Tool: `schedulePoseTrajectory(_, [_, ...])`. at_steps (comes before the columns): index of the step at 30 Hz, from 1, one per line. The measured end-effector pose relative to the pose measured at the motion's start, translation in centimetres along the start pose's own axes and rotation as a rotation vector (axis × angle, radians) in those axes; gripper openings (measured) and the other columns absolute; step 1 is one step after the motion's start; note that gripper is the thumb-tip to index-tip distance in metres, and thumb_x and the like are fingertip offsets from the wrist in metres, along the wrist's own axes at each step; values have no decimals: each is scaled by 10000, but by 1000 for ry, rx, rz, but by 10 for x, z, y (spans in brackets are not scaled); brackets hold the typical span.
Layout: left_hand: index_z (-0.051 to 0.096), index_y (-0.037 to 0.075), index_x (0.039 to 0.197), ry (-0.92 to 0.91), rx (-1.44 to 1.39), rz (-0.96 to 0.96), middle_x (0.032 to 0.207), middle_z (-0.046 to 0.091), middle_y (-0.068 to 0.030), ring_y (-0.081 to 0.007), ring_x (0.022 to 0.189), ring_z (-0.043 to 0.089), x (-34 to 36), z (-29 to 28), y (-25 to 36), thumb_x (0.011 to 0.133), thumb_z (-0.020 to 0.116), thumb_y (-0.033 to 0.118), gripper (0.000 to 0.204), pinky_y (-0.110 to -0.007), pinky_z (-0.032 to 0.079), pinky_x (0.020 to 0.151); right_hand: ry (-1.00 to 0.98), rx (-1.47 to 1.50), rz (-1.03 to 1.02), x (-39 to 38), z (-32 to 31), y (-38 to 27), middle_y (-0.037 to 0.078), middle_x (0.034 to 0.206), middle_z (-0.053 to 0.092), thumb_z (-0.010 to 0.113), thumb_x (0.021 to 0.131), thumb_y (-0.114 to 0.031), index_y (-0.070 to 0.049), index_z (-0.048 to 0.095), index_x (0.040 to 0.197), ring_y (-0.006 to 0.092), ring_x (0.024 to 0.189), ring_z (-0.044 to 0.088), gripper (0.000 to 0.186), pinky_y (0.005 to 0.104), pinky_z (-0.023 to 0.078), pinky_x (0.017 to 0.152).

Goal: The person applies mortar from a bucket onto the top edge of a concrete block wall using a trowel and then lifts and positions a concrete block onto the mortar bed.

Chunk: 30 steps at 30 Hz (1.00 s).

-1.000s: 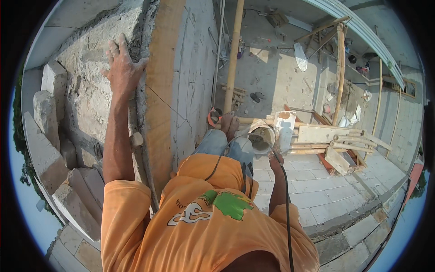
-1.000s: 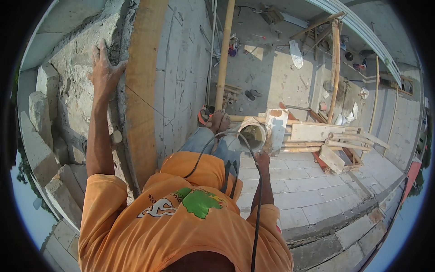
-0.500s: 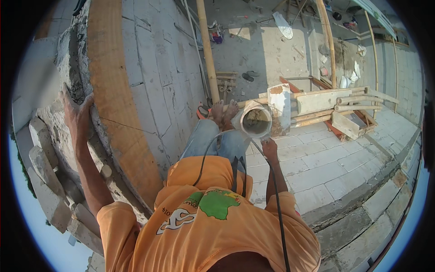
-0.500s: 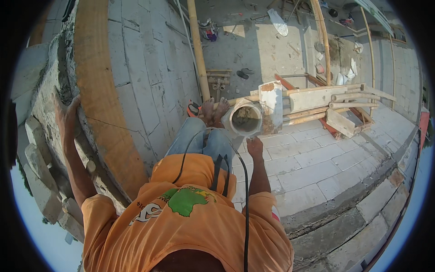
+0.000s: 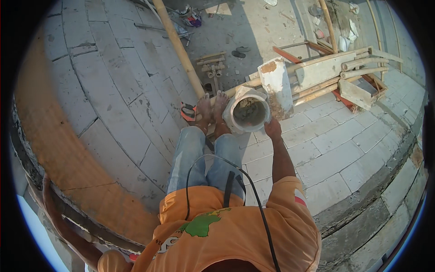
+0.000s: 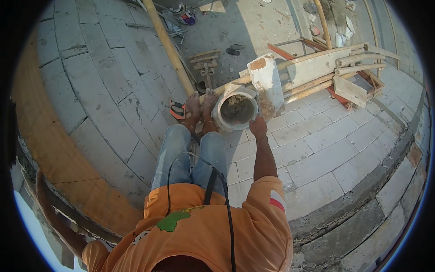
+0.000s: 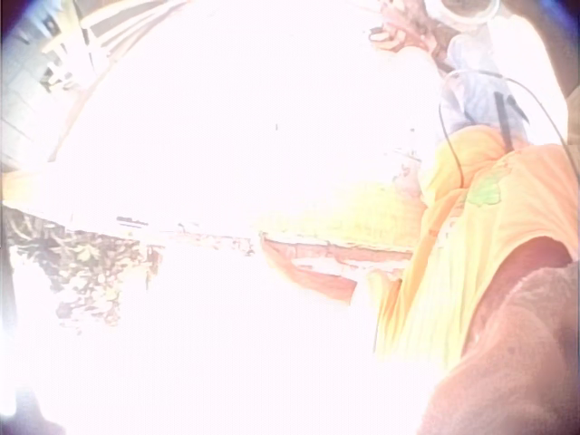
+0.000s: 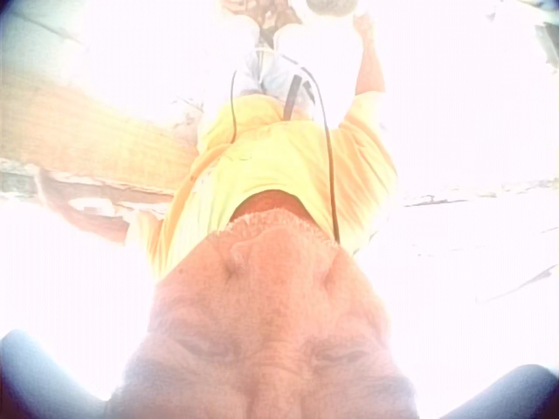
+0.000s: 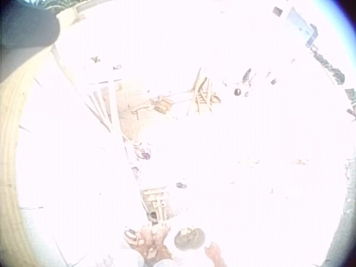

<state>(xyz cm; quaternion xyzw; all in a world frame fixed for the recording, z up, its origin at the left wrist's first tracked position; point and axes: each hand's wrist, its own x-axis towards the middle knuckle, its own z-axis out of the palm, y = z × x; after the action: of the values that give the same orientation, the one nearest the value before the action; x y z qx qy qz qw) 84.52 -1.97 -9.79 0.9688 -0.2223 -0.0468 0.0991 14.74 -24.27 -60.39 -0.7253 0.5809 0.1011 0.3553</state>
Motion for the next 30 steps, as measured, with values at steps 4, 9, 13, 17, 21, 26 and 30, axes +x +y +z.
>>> schedulePoseTrajectory(4, [268,9,1536,-18,21,-11,1532,346,-222,-339,1388,391,-7,15,11,783,770,349,967,-423,308,1148,-108,-127,129,65,15,17,297,988,637,690,809,-253,18,620,1082,465,941,629,391,544,506,801])
schedulePoseTrajectory(9, [267,21,1539,-79,34,-28,1536,342,-223,-340,1397,379,-22,55,51,764,779,360,989,-424,297,1156,-49,-189,86,121,41,0,307,1101,622,698,803,-265,56,634,1105,478,962,629,445,529,520,838])
schedulePoseTrajectory(13, [267,30,1541,-169,-44,1,1539,339,-224,-341,1405,370,-2,102,73,749,787,368,1006,-425,288,1162,119,-382,-290,165,96,92,264,1167,582,665,823,-252,5,498,1285,441,1075,612,554,508,536,884])
schedulePoseTrajectory(17, [267,39,1544,-188,-56,-50,1542,336,-224,-342,1412,360,-6,124,82,734,794,377,1024,-426,278,1169,-222,-387,-89,193,121,65,260,1191,572,637,859,-242,-6,450,1372,432,1117,587,594,494,517,925])
schedulePoseTrajectory(21, [267,48,1546,-60,-54,-102,1545,333,-225,-343,1419,350,-21,68,84,719,801,385,1041,-427,269,1175,-271,-259,-106,172,82,-4,300,1065,623,592,885,-247,26,560,1226,465,1007,618,439,529,503,864])
schedulePoseTrajectory(26, [267,59,1549,3,-60,-195,1548,329,-225,-345,1428,338,10,34,60,700,810,396,1063,-428,258,1183,-128,-110,-171,119,62,52,284,761,609,590,853,-186,46,608,794,487,780,610,240,541,461,671])
schedulePoseTrajectory(30, [269,71,1550,74,42,-174,1555,319,-233,-356,1438,325,20,-14,22,683,820,392,1076,-426,255,1187,-420,-27,-212,74,35,15,284,738,591,622,864,-234,26,605,760,477,747,582,280,550,420,678])
